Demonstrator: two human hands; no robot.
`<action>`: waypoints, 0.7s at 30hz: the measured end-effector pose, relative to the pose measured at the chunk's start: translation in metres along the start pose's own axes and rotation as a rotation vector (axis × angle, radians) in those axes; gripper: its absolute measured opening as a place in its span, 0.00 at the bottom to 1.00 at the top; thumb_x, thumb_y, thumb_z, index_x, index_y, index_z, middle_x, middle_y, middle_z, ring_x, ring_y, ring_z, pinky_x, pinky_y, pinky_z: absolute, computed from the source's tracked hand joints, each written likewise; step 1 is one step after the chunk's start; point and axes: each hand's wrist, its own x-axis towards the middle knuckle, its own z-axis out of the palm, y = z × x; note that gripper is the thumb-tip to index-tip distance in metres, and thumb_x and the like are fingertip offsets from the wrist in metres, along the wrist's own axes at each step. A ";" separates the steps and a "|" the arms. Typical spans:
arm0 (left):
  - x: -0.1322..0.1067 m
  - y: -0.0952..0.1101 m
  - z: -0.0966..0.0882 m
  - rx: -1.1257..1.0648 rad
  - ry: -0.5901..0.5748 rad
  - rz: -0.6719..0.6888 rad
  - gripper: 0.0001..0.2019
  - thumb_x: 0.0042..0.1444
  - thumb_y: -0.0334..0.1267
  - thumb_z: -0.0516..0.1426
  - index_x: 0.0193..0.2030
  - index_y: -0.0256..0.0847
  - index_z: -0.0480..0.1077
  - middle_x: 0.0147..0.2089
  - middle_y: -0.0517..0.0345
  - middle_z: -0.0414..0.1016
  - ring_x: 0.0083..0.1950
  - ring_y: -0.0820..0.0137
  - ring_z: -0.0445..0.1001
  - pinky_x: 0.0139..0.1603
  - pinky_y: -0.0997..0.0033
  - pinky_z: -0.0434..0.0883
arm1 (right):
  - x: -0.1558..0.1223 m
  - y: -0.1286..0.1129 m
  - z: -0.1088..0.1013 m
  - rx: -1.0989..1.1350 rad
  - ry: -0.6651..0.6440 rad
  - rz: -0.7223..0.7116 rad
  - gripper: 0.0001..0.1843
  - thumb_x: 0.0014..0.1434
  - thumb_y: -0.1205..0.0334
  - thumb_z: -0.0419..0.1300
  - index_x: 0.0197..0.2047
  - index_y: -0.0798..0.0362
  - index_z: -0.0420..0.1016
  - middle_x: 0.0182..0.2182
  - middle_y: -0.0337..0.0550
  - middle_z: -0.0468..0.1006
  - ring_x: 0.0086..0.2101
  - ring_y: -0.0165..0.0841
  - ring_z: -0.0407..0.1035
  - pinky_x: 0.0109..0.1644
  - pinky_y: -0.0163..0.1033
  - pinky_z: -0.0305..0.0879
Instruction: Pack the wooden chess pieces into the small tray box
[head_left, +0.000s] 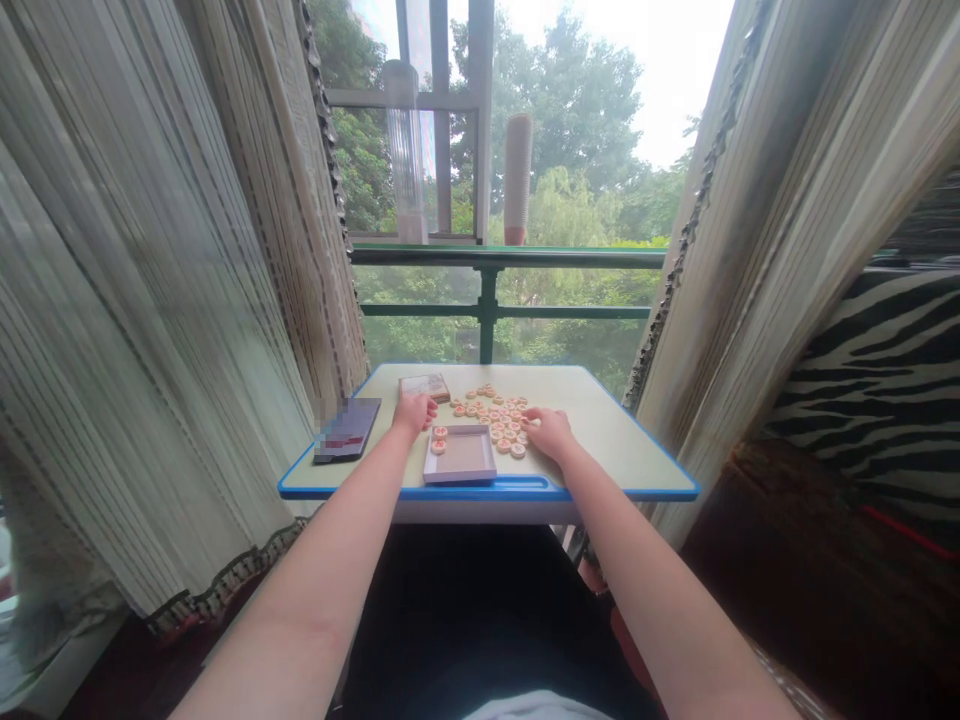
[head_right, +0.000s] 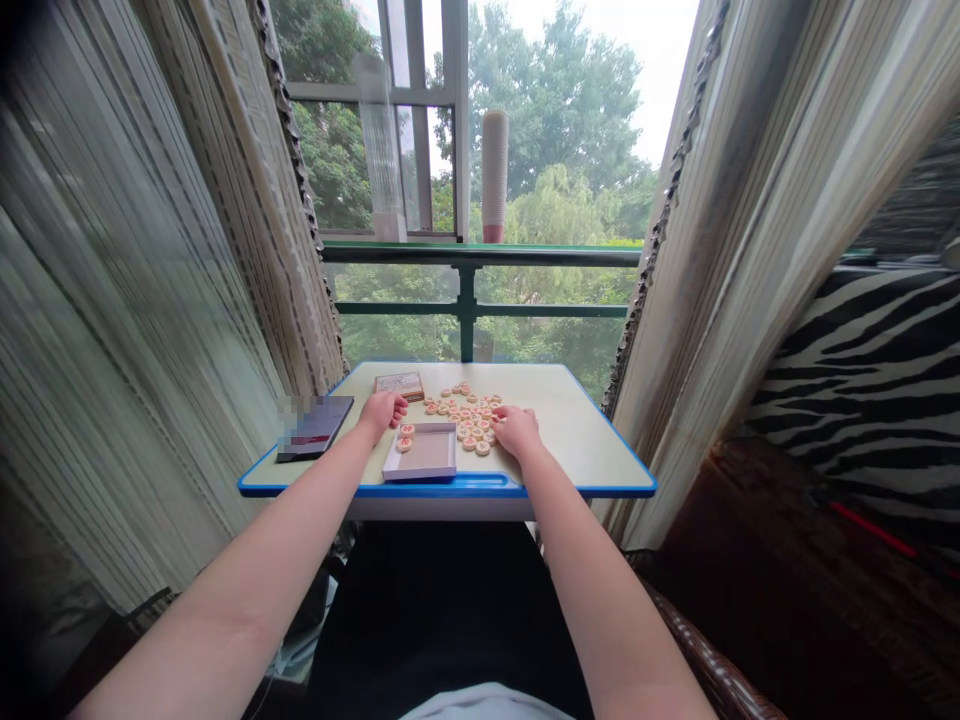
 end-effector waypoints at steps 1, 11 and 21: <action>0.000 0.000 0.000 0.005 -0.001 0.003 0.08 0.43 0.36 0.48 0.23 0.36 0.66 0.19 0.57 0.66 0.18 0.76 0.60 0.19 0.76 0.59 | 0.000 0.000 0.000 0.003 0.001 0.007 0.17 0.56 0.58 0.53 0.48 0.46 0.74 0.45 0.39 0.76 0.50 0.38 0.60 0.53 0.37 0.54; 0.000 -0.003 -0.001 0.053 0.000 0.041 0.08 0.44 0.35 0.48 0.22 0.36 0.66 0.20 0.57 0.66 0.19 0.76 0.62 0.20 0.77 0.60 | 0.005 0.002 0.000 0.013 0.007 0.056 0.20 0.54 0.57 0.54 0.48 0.52 0.74 0.42 0.45 0.76 0.46 0.38 0.65 0.52 0.39 0.55; -0.001 -0.002 0.001 0.111 -0.019 0.062 0.09 0.45 0.34 0.48 0.23 0.35 0.67 0.20 0.57 0.67 0.19 0.77 0.61 0.19 0.78 0.59 | 0.002 0.004 0.001 0.093 0.007 0.053 0.21 0.53 0.60 0.56 0.51 0.45 0.73 0.41 0.40 0.77 0.47 0.37 0.64 0.49 0.38 0.58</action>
